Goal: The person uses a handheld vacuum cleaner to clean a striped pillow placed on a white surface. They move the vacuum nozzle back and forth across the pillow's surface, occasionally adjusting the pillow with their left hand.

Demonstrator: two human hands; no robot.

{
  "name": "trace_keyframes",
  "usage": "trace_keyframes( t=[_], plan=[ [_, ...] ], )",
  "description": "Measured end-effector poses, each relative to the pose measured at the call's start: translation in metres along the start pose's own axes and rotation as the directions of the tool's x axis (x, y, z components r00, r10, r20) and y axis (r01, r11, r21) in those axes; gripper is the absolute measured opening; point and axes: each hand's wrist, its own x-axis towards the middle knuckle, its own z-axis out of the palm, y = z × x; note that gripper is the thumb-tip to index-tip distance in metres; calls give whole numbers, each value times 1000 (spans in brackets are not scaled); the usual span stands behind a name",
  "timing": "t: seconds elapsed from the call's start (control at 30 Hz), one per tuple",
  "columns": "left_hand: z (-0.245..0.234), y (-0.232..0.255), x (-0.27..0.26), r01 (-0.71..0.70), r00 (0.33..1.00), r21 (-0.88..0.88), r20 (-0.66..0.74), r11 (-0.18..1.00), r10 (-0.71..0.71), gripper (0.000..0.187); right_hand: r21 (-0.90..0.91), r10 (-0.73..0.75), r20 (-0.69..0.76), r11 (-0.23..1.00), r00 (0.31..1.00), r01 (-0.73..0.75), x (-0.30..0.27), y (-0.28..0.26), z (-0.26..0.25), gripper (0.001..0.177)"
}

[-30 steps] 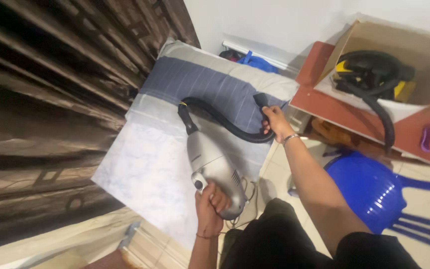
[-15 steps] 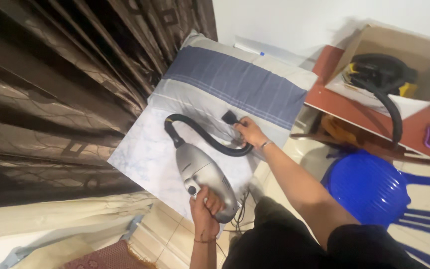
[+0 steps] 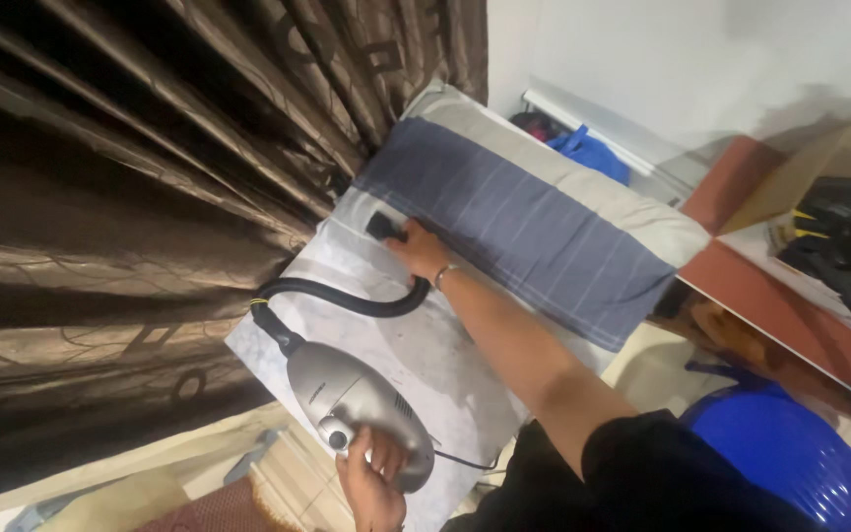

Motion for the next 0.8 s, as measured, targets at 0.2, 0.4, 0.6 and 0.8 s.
trace_keyframes(
  t=[0.2, 0.4, 0.6, 0.8],
  plan=[
    [3, 3, -12, -36, 999, -35, 30, 999, 38, 27, 69, 46, 51, 996, 998, -49, -28, -14, -13, 45],
    [18, 17, -32, -15, 971, -19, 237, 1000, 19, 29, 263, 133, -106, 960, 985, -101, -80, 17, -59, 47],
    [33, 0, -57, 137, 904, 33, 404, 990, -138, 28, 536, 170, -283, 844, 944, 8, -122, 119, -133, 42],
    [50, -33, -72, 284, 797, 82, 533, 955, -283, 30, 616, 295, -352, 788, 888, -18, -180, 199, -207, 35]
  ],
)
